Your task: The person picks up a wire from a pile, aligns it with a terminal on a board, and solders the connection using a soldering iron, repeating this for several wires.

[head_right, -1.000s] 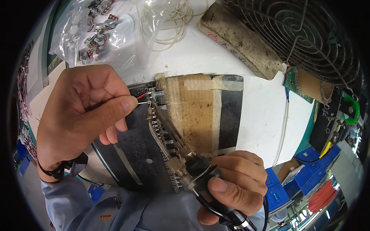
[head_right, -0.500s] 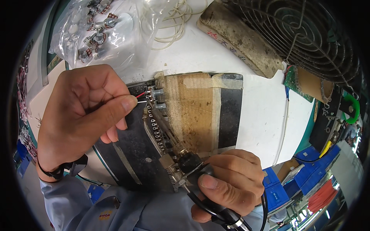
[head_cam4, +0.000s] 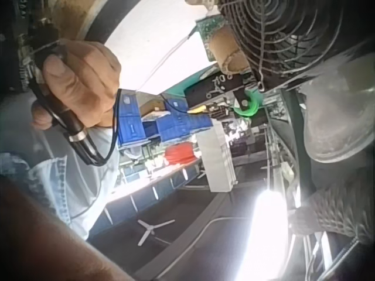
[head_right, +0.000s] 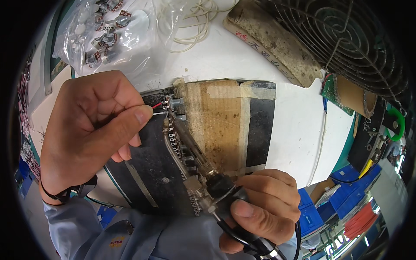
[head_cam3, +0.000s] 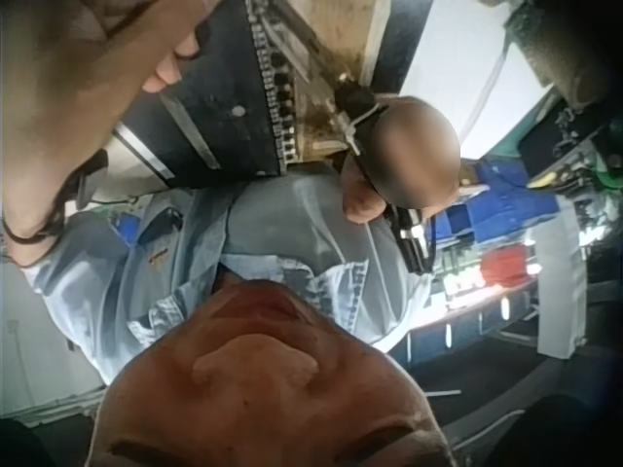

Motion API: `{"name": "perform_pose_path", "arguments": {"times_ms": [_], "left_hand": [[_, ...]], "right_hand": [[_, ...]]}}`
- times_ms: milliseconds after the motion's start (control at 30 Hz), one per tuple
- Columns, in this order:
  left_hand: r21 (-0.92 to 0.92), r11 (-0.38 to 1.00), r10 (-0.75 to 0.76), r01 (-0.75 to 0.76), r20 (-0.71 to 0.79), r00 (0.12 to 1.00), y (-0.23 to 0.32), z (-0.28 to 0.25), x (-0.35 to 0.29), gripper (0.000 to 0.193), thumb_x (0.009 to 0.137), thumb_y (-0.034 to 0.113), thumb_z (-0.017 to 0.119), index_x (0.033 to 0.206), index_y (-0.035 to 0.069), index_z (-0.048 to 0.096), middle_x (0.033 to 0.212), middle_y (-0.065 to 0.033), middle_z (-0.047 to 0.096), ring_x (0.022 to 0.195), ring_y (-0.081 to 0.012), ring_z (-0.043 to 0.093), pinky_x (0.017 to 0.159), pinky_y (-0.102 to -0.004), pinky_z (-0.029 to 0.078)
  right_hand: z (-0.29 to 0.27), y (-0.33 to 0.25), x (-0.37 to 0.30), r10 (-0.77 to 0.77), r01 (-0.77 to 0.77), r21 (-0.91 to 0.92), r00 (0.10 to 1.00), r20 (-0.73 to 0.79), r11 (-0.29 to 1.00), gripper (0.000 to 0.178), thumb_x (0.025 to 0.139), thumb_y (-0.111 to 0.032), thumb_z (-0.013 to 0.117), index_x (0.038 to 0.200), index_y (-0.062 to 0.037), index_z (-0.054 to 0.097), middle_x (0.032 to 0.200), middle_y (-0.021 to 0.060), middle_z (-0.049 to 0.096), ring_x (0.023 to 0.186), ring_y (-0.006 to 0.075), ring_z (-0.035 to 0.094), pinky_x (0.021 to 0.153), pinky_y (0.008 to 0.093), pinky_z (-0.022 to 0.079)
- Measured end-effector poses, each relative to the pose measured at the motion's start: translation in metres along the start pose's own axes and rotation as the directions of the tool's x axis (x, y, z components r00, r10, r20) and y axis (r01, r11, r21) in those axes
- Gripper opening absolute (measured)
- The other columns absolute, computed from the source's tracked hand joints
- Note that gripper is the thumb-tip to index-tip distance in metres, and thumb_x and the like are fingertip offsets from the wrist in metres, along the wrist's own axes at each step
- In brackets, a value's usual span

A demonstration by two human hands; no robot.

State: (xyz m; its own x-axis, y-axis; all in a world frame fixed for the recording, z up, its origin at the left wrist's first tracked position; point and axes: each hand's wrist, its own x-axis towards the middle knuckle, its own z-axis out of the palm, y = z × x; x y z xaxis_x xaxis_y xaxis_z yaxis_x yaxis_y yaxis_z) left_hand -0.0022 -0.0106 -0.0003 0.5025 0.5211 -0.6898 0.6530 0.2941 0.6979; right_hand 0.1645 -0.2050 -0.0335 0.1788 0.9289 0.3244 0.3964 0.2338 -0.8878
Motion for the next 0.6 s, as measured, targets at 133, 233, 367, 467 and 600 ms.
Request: {"name": "perform_pose_path", "arguments": {"times_ms": [133, 233, 367, 467, 600], "left_hand": [[0.0, 0.999, -0.04, 0.04, -0.034, 0.999, 0.005, 0.003, -0.002, 0.013, 0.092, 0.005, 0.062, 0.08, -0.001, 0.059, 0.063, -0.004, 0.062, 0.05, -0.0041, 0.055, 0.045, -0.0174, 0.043], [0.037, 0.999, -0.007, 0.009, -0.051, 0.999, 0.007, 0.007, -0.001, 0.013, 0.092, 0.005, 0.062, 0.08, -0.001, 0.058, 0.063, -0.004, 0.061, 0.05, -0.004, 0.055, 0.045, -0.0174, 0.043], [0.16, 0.987, 0.053, -0.035, -0.113, 0.992, 0.008, 0.012, -0.003, 0.013, 0.092, 0.005, 0.062, 0.081, -0.002, 0.058, 0.063, -0.0039, 0.061, 0.051, -0.0039, 0.055, 0.045, -0.0175, 0.043], [-0.027, 0.999, -0.035, 0.034, -0.05, 0.998, 0.006, 0.007, -0.002, 0.013, 0.092, 0.004, 0.062, 0.081, -0.002, 0.058, 0.064, -0.004, 0.061, 0.051, -0.0039, 0.055, 0.045, -0.0175, 0.043], [-0.026, 0.999, -0.028, 0.027, -0.055, 0.998, 0.004, 0.006, -0.003, 0.013, 0.092, 0.004, 0.062, 0.081, -0.002, 0.058, 0.064, -0.004, 0.06, 0.051, -0.0039, 0.055, 0.046, -0.0176, 0.043]], "right_hand": [[0.004, 0.003, -0.005, -0.037, 0.039, 0.018, 0.997, -0.069, 0.999, 0.047, 0.077, -0.032, 0.077, 0.105, -0.0002, 0.056, 0.064, 0.0157, 0.062, 0.061, 0.0274, 0.06, 0.057, 0.0379, 0.047], [0.004, 0.005, -0.005, -0.049, 0.05, 0.024, 0.996, -0.07, 0.998, 0.048, 0.077, -0.033, 0.077, 0.105, -0.0001, 0.055, 0.064, 0.016, 0.062, 0.061, 0.0277, 0.06, 0.056, 0.0379, 0.047], [0.002, 0.006, -0.002, -0.064, 0.064, 0.011, 0.998, -0.024, 0.998, 0.049, 0.078, -0.034, 0.076, 0.106, 0.0005, 0.055, 0.066, 0.0165, 0.063, 0.061, 0.0275, 0.061, 0.054, 0.0378, 0.047], [0.0, 0.005, 0.001, -0.051, 0.052, -0.011, 0.998, 0.031, 0.999, 0.048, 0.08, -0.034, 0.075, 0.106, 0.0012, 0.054, 0.068, 0.0174, 0.064, 0.061, 0.0269, 0.061, 0.054, 0.0382, 0.049], [0.0, 0.004, 0.002, -0.033, 0.034, -0.022, 0.999, 0.035, 0.999, 0.043, 0.083, -0.03, 0.072, 0.107, 0.002, 0.054, 0.069, 0.019, 0.065, 0.061, 0.0264, 0.062, 0.055, 0.0364, 0.051]]}}
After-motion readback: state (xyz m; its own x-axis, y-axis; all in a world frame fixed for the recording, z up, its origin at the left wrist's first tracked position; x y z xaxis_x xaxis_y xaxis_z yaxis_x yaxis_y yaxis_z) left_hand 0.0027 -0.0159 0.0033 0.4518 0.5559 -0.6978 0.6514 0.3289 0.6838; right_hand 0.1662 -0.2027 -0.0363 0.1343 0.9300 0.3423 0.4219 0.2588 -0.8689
